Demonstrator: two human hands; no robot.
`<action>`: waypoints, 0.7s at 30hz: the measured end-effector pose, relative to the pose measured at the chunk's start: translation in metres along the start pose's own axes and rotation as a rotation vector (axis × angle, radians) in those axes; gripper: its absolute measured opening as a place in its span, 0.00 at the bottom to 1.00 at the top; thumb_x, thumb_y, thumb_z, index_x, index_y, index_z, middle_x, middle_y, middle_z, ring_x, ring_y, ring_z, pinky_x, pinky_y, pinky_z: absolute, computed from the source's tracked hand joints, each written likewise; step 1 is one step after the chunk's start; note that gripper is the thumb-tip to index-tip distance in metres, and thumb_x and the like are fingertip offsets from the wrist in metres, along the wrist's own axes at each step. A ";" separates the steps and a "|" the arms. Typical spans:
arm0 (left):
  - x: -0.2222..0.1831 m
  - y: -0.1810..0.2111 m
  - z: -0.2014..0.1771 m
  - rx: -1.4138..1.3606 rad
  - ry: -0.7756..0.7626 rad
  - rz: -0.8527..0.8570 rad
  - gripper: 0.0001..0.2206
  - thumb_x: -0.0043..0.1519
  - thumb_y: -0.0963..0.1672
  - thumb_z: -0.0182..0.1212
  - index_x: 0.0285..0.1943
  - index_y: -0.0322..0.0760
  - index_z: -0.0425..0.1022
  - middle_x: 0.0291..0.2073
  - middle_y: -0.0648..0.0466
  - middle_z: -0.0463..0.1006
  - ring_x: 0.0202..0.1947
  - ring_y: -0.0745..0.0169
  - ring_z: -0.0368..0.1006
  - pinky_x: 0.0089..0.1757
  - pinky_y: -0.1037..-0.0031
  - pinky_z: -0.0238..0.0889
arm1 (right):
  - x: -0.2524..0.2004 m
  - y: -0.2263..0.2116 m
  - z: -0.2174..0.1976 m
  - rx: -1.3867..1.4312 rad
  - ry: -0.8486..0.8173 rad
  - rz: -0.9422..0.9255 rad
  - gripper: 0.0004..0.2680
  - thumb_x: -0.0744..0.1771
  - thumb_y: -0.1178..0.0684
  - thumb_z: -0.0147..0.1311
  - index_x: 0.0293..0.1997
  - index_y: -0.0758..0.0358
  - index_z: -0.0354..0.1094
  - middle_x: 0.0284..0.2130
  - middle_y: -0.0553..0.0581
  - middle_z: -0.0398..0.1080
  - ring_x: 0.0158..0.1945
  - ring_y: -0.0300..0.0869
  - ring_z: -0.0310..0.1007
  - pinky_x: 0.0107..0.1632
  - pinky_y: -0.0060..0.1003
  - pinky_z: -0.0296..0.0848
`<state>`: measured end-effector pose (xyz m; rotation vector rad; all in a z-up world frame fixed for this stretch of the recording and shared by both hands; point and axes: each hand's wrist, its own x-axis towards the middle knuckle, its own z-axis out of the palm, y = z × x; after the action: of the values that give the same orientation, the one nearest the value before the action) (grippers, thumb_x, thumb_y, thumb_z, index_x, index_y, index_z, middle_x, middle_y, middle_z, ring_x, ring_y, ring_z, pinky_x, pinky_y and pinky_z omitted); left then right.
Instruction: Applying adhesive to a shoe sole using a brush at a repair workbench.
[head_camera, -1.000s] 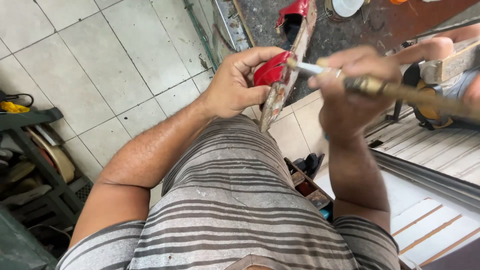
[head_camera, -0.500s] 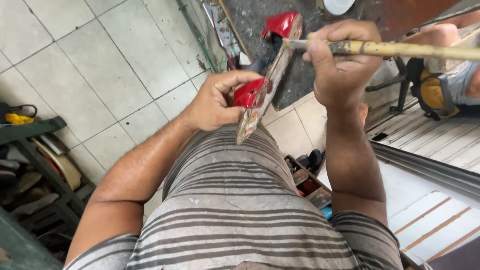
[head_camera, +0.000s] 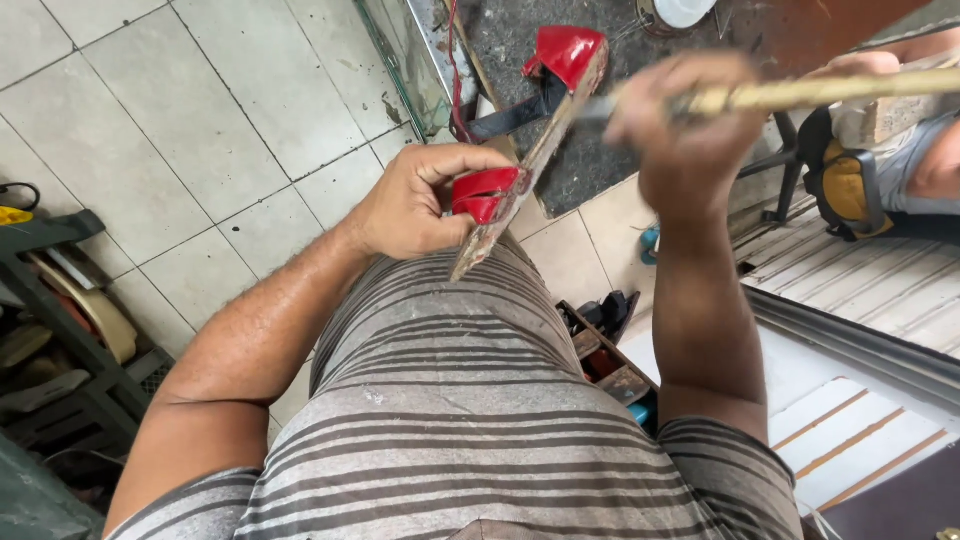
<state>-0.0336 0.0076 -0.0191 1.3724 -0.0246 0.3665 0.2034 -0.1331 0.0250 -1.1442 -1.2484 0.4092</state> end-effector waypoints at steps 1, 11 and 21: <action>-0.001 -0.001 0.000 -0.001 0.014 0.005 0.20 0.59 0.37 0.65 0.61 0.33 0.73 0.50 0.50 0.81 0.47 0.62 0.80 0.51 0.75 0.77 | 0.002 0.009 -0.008 -0.186 0.150 0.000 0.10 0.70 0.76 0.45 0.45 0.66 0.55 0.30 0.67 0.65 0.27 0.51 0.70 0.32 0.44 0.77; -0.003 -0.020 -0.006 -0.063 -0.013 0.074 0.18 0.60 0.37 0.60 0.62 0.33 0.73 0.51 0.49 0.80 0.48 0.62 0.81 0.57 0.72 0.77 | 0.008 0.023 -0.002 -0.107 0.188 -0.170 0.09 0.69 0.74 0.47 0.44 0.64 0.58 0.31 0.63 0.67 0.27 0.47 0.70 0.28 0.37 0.75; -0.021 0.052 -0.018 -0.334 0.172 -0.036 0.29 0.58 0.39 0.69 0.68 0.31 0.63 0.59 0.48 0.77 0.55 0.61 0.78 0.52 0.74 0.78 | 0.029 0.013 -0.092 -0.265 0.314 0.248 0.04 0.71 0.68 0.54 0.41 0.69 0.63 0.31 0.66 0.71 0.31 0.49 0.80 0.32 0.37 0.84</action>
<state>-0.0712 0.0278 0.0222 1.0077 0.0779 0.4289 0.2985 -0.1464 0.0388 -1.5337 -0.9054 0.2384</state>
